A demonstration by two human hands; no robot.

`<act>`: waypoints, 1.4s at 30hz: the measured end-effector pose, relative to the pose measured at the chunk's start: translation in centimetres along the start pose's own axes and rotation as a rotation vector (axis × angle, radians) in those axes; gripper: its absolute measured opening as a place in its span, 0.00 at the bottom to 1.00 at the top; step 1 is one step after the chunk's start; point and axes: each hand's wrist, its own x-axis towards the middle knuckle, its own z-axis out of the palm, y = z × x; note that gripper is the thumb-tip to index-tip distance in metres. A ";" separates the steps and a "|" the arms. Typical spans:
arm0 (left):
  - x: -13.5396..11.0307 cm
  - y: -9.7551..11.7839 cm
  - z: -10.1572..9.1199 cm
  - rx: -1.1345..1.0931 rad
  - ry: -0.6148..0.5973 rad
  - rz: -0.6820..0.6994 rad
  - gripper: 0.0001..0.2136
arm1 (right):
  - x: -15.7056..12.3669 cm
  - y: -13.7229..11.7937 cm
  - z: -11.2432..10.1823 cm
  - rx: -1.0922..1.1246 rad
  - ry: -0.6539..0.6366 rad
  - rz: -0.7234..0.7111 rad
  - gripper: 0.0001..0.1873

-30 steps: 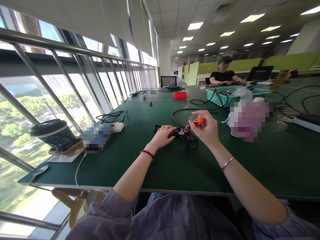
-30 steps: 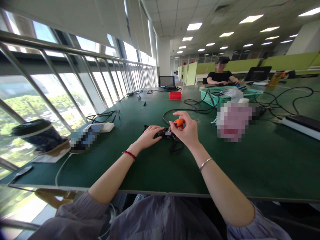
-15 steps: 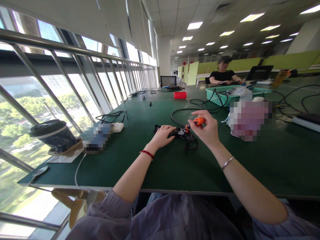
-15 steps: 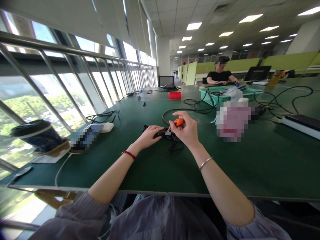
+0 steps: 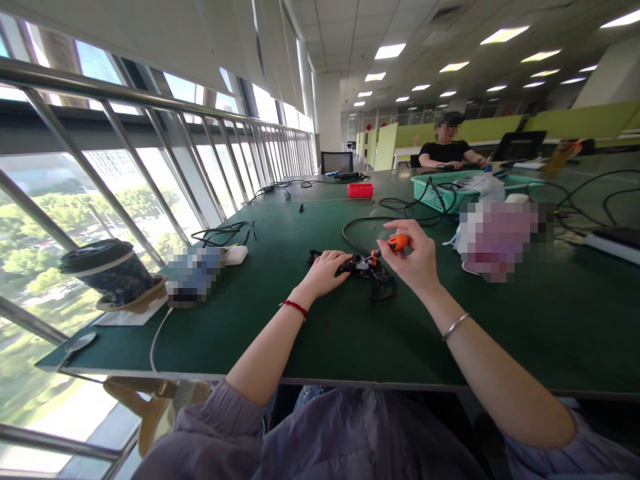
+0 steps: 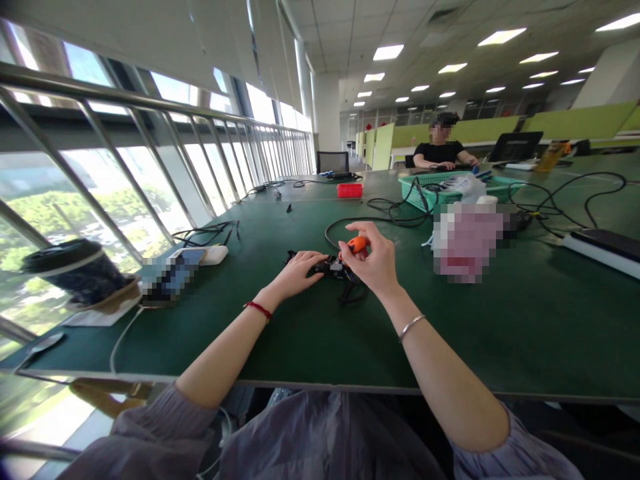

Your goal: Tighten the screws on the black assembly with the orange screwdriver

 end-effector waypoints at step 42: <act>0.0 0.0 0.0 0.021 -0.003 0.001 0.21 | 0.0 0.6 -0.3 -0.134 0.107 -0.046 0.06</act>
